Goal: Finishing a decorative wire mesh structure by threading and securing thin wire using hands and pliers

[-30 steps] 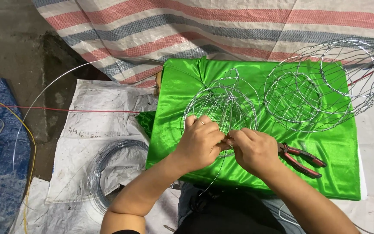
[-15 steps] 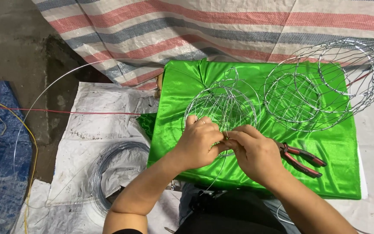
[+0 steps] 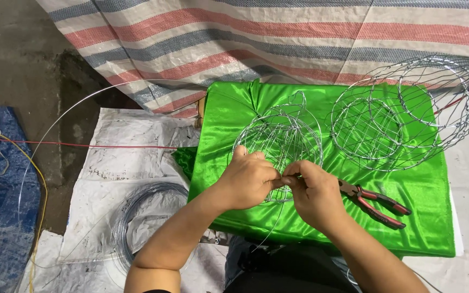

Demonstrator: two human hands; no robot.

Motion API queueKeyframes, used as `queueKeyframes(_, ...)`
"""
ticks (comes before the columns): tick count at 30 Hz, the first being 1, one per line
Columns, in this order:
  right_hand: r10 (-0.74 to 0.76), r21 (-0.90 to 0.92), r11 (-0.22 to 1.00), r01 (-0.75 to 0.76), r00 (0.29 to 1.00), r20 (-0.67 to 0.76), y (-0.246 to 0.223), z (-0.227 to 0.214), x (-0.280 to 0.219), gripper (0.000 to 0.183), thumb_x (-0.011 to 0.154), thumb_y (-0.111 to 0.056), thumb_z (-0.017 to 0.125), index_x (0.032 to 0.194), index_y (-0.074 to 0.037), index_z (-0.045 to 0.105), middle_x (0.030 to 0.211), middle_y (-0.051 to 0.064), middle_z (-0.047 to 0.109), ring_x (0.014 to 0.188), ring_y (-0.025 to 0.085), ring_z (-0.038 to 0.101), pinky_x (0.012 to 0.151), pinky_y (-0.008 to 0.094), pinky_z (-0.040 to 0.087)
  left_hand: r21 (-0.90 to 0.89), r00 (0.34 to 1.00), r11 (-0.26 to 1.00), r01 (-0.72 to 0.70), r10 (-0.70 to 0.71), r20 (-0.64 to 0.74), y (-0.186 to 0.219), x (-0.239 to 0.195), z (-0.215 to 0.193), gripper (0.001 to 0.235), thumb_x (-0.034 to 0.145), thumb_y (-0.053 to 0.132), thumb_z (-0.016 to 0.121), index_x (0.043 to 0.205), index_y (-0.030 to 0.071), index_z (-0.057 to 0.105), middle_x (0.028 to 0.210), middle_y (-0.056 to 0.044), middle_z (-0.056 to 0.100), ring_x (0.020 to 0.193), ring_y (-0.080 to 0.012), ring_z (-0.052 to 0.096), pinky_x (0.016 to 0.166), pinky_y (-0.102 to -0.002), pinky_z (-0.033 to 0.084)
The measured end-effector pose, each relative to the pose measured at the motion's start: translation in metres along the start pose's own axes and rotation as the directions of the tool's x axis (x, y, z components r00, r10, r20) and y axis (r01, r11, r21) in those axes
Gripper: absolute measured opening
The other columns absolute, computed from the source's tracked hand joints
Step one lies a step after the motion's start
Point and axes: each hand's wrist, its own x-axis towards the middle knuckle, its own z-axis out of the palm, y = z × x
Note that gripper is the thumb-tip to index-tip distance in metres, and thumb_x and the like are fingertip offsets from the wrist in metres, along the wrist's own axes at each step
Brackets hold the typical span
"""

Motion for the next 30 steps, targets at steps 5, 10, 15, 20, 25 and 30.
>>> queueKeyframes(5,-0.127,-0.113,0.987,0.116,0.987,-0.100,0.010,0.015,-0.008,0.011,0.093,-0.014,0.072,0.086,-0.015,0.064,0.078,-0.001,0.072,0.063,0.025,0.070,0.053,0.036,0.055,-0.052,0.989,0.996,0.075,-0.068,0.132,0.008,0.008,-0.018,0.020,0.088,0.025,0.055,0.071,0.023,0.065,0.064,0.006,0.060,0.077,-0.0216,0.061,0.074,-0.040,0.029)
queueKeyframes(10,-0.273,-0.278,0.937,0.211,0.940,-0.206,0.019,0.027,-0.017,0.019,0.098,-0.019,0.067,0.080,-0.020,0.060,0.080,-0.009,0.068,0.057,0.017,0.063,0.053,0.027,0.051,-0.027,0.958,0.992,0.121,-0.110,0.264,0.003,0.011,-0.023,0.021,0.087,0.025,0.050,0.073,0.029,0.065,0.066,0.010,0.063,0.080,-0.0206,0.064,0.074,-0.041,0.029)
queueKeyframes(15,-0.279,-0.362,0.900,0.243,0.959,-0.049,-0.016,-0.016,0.003,0.016,0.094,-0.028,0.074,0.105,-0.018,0.077,0.103,-0.001,0.073,0.074,0.011,0.069,0.046,0.027,0.046,0.153,0.898,0.988,0.014,-0.080,0.432,0.004,0.027,-0.043,0.029,0.101,0.038,0.059,0.083,0.020,0.074,0.082,0.001,0.071,0.084,-0.0300,0.067,0.076,-0.051,0.040)
queueKeyframes(20,-0.328,-0.284,0.914,0.291,0.940,-0.092,0.011,-0.024,0.022,0.074,0.073,-0.051,0.083,0.130,-0.007,0.064,0.129,0.020,0.060,0.113,0.037,0.058,0.086,0.044,0.053,0.031,0.848,0.994,0.104,-0.105,0.519,0.003,0.032,-0.053,0.027,0.102,0.035,0.054,0.093,0.026,0.078,0.084,0.005,0.073,0.081,-0.0225,0.070,0.080,-0.045,0.045)
queueKeyframes(25,-0.288,0.029,0.958,0.287,0.953,0.094,0.017,-0.018,0.039,0.120,0.064,-0.059,0.080,0.159,-0.003,0.032,0.163,0.033,0.026,0.146,0.053,0.028,0.117,0.065,0.030,-0.145,0.847,0.976,0.163,-0.064,0.527,0.003,0.036,-0.076,0.027,0.101,0.031,0.053,0.096,0.019,0.077,0.083,-0.007,0.075,0.085,-0.0364,0.072,0.074,-0.047,0.052)
queueKeyframes(30,-0.311,0.080,0.947,0.311,0.950,-0.021,0.044,-0.002,0.040,0.096,0.076,-0.051,0.078,0.150,0.002,0.047,0.150,0.026,0.050,0.142,0.050,0.043,0.116,0.063,0.036,-0.282,0.993,0.956,0.081,-0.054,0.102,0.000,0.016,-0.068,0.026,0.096,0.031,0.067,0.118,0.018,0.074,0.100,-0.005,0.072,0.089,-0.0304,0.072,0.073,-0.043,0.059)
